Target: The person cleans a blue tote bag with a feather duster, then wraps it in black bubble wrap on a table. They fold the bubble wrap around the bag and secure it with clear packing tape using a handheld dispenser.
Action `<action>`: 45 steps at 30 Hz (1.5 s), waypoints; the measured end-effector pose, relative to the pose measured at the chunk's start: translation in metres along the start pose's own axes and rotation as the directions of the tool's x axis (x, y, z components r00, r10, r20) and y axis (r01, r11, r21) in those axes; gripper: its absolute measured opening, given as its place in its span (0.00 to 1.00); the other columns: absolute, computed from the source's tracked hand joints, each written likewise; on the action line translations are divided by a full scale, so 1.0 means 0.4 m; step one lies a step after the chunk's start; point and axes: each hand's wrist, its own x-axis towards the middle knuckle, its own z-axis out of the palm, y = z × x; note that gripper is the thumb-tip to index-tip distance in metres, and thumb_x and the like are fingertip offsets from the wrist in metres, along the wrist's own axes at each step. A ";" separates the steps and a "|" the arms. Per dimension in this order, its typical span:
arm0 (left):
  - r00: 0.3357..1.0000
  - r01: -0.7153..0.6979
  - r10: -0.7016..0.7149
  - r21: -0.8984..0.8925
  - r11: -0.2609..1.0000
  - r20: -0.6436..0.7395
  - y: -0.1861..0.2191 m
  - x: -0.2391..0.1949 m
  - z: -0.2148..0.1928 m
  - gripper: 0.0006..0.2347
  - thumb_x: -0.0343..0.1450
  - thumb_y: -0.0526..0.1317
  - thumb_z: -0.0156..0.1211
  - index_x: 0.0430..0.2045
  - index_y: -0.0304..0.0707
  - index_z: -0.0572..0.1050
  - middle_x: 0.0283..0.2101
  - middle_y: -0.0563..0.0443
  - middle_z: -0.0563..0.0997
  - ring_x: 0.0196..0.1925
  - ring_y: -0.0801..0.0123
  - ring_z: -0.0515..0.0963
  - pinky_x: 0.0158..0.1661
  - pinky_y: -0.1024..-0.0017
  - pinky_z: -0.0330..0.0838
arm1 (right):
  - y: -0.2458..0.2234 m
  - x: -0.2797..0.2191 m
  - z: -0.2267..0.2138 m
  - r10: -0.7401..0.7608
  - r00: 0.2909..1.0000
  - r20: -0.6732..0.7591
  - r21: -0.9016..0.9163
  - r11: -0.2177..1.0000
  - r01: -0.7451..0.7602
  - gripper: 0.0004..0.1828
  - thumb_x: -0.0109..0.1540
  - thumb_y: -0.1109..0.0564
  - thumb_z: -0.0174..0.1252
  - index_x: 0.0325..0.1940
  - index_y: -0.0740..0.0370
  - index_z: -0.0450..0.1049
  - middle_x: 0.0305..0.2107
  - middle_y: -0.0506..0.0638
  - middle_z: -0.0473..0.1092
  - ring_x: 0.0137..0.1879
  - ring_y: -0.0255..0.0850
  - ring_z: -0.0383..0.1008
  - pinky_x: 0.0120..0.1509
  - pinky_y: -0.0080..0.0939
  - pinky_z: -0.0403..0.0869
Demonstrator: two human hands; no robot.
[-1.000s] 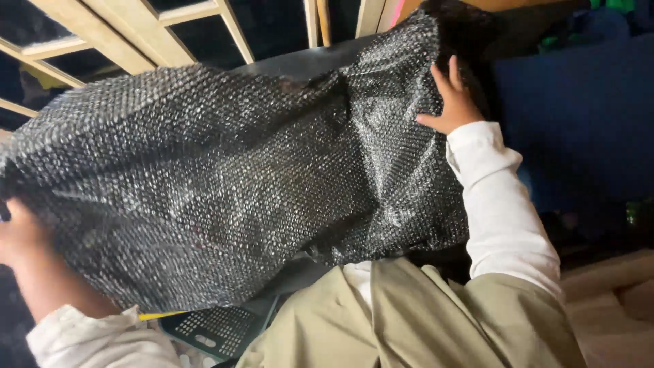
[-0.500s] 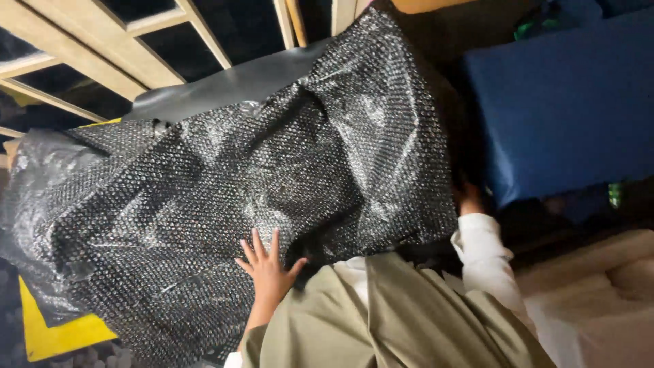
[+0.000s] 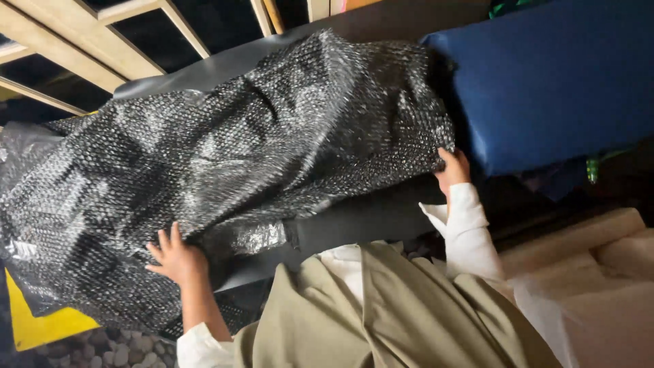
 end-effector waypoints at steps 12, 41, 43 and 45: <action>0.839 0.449 -0.395 -0.065 0.891 0.375 -0.031 0.048 -0.182 0.35 0.66 0.19 0.55 0.67 0.59 0.66 0.73 0.54 0.64 0.78 0.51 0.48 0.67 0.33 0.28 | 0.061 -0.050 -0.041 -0.508 0.861 0.021 -0.381 0.792 0.477 0.24 0.51 0.70 0.61 0.51 0.57 0.77 0.27 0.40 0.60 0.31 0.29 0.62 0.43 0.27 0.68; 0.463 -0.716 0.786 -0.349 0.605 0.410 0.672 -0.286 -0.056 0.45 0.61 0.57 0.72 0.73 0.72 0.51 0.78 0.40 0.46 0.77 0.38 0.49 0.63 0.30 0.54 | -0.352 0.058 -0.220 -0.369 0.797 0.477 -0.850 -0.423 0.313 0.22 0.69 0.36 0.59 0.32 0.53 0.74 0.25 0.49 0.72 0.37 0.53 0.79 0.37 0.58 0.76; 0.395 -0.725 0.759 -0.332 0.603 0.517 0.719 -0.285 -0.021 0.44 0.63 0.56 0.71 0.74 0.72 0.48 0.78 0.41 0.45 0.77 0.39 0.51 0.63 0.35 0.60 | -0.427 0.067 -0.216 -0.385 0.752 0.535 -0.833 -0.389 0.393 0.24 0.69 0.36 0.61 0.28 0.55 0.72 0.22 0.53 0.70 0.37 0.57 0.78 0.35 0.57 0.74; 0.378 -0.711 0.704 -0.298 0.637 0.602 0.770 -0.286 -0.009 0.43 0.63 0.59 0.69 0.73 0.78 0.47 0.79 0.43 0.41 0.71 0.41 0.62 0.51 0.49 0.76 | -0.503 0.091 -0.221 -0.452 0.619 0.643 -0.764 -0.433 0.478 0.28 0.71 0.37 0.66 0.26 0.53 0.67 0.19 0.52 0.64 0.34 0.55 0.75 0.35 0.49 0.72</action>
